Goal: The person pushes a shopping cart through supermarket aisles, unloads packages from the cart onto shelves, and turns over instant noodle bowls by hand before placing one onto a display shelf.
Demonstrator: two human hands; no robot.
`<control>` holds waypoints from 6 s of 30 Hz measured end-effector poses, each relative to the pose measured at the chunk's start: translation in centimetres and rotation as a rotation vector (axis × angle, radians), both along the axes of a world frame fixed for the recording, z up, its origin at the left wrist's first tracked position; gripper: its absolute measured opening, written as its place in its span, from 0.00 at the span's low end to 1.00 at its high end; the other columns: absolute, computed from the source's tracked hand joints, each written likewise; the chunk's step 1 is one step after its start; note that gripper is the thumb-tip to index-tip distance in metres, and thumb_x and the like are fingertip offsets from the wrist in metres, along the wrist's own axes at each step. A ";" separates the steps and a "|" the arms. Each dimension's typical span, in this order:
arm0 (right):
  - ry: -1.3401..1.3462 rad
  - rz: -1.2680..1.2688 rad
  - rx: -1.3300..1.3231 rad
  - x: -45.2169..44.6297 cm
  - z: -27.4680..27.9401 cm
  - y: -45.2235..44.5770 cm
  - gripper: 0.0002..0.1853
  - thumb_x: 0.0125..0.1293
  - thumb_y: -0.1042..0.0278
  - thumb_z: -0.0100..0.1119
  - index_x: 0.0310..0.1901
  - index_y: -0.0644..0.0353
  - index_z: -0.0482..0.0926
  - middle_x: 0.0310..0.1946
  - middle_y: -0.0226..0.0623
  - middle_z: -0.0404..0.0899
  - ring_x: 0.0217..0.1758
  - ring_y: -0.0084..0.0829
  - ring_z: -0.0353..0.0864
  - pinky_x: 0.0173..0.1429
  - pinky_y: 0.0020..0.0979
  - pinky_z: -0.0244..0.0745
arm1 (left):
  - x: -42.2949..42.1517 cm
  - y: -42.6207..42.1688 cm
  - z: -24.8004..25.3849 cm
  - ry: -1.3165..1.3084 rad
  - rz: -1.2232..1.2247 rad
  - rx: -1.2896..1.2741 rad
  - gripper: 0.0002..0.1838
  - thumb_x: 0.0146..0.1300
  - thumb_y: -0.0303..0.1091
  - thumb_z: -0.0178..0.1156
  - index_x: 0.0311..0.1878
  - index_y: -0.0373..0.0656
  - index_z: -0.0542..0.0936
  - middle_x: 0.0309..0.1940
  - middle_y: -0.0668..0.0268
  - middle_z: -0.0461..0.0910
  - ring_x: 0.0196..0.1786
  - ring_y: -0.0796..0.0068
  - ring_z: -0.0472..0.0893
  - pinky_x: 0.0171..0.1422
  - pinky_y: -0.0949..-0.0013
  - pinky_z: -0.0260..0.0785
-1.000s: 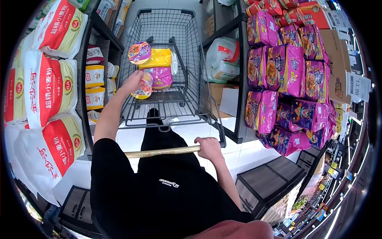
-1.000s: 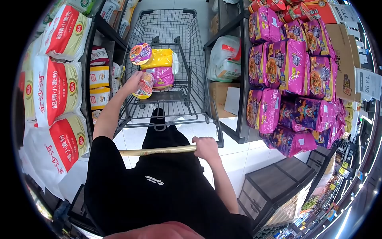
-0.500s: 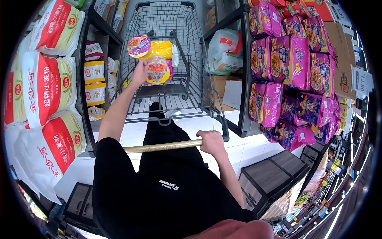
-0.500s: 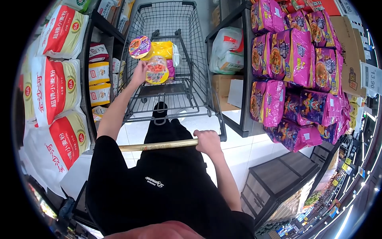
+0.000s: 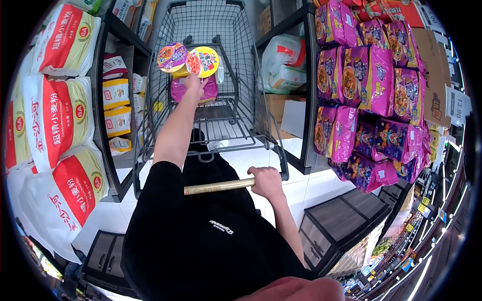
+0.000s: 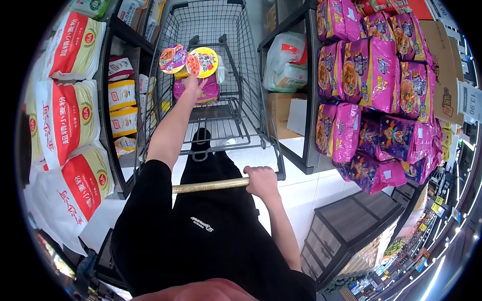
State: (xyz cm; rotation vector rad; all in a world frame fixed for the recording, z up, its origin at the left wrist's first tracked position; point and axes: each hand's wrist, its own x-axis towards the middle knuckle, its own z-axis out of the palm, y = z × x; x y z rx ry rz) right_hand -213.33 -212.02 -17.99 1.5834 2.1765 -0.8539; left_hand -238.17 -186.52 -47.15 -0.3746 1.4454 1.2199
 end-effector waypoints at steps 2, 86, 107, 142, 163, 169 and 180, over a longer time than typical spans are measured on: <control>-0.010 0.001 0.013 -0.1 0.1 0.1 0.13 0.45 0.75 0.62 0.36 0.52 0.84 0.23 0.38 0.83 0.29 0.42 0.84 0.37 0.39 0.77 | -0.5 -0.7 -0.7 0.001 -0.029 0.029 0.15 0.74 0.36 0.47 0.59 0.40 0.70 0.52 0.60 0.75 0.53 0.63 0.80 0.52 0.50 0.82; 0.126 0.010 0.311 0.5 -1.5 1.2 0.09 0.45 0.70 0.64 0.32 0.52 0.84 0.24 0.37 0.84 0.31 0.42 0.86 0.37 0.42 0.78 | -10.1 -2.1 28.2 2.137 -1.997 0.617 0.11 0.64 0.40 0.55 0.37 0.42 0.80 0.27 0.54 0.83 0.33 0.53 0.85 0.37 0.51 0.77; 0.259 0.061 1.392 2.0 18.5 9.2 0.05 0.55 0.66 0.59 0.32 0.53 0.80 0.35 0.31 0.81 0.46 0.33 0.79 0.52 0.36 0.70 | 6.9 -10.3 54.8 2.399 -1.762 1.551 0.09 0.56 0.34 0.62 0.32 0.42 0.72 0.23 0.61 0.77 0.32 0.58 0.80 0.32 0.55 0.72; -0.152 -0.849 1.549 23.5 17.8 5.4 0.07 0.66 0.63 0.56 0.35 0.54 0.82 0.32 0.36 0.85 0.37 0.42 0.86 0.38 0.43 0.78 | 34.3 -16.3 36.3 -0.036 -1.393 1.209 0.59 0.66 0.25 0.61 0.78 0.47 0.21 0.76 0.53 0.54 0.72 0.64 0.64 0.74 0.64 0.58; 0.608 -0.592 1.139 13.6 13.0 0.9 0.05 0.66 0.79 0.57 0.41 0.66 0.80 0.34 0.37 0.81 0.34 0.27 0.80 0.42 0.27 0.73 | 35.0 -13.9 28.8 0.716 -1.088 1.230 0.62 0.48 0.42 0.75 0.79 0.36 0.44 0.68 0.37 0.61 0.70 0.43 0.66 0.72 0.54 0.62; 0.613 -0.495 0.937 9.8 3.5 -0.7 0.05 0.62 0.75 0.61 0.40 0.60 0.81 0.35 0.37 0.83 0.36 0.38 0.79 0.46 0.37 0.71 | 18.6 -16.8 30.1 0.545 -0.822 1.114 0.23 0.66 0.25 0.58 0.63 0.39 0.68 0.52 0.62 0.77 0.58 0.74 0.76 0.60 0.70 0.71; 0.369 -0.056 0.802 3.4 -1.9 -0.5 0.03 0.62 0.69 0.59 0.34 0.57 0.79 0.29 0.36 0.81 0.37 0.38 0.79 0.56 0.43 0.65 | -3.9 -29.2 27.3 1.332 -1.211 0.468 0.10 0.69 0.37 0.56 0.39 0.41 0.81 0.30 0.55 0.83 0.36 0.57 0.84 0.42 0.57 0.75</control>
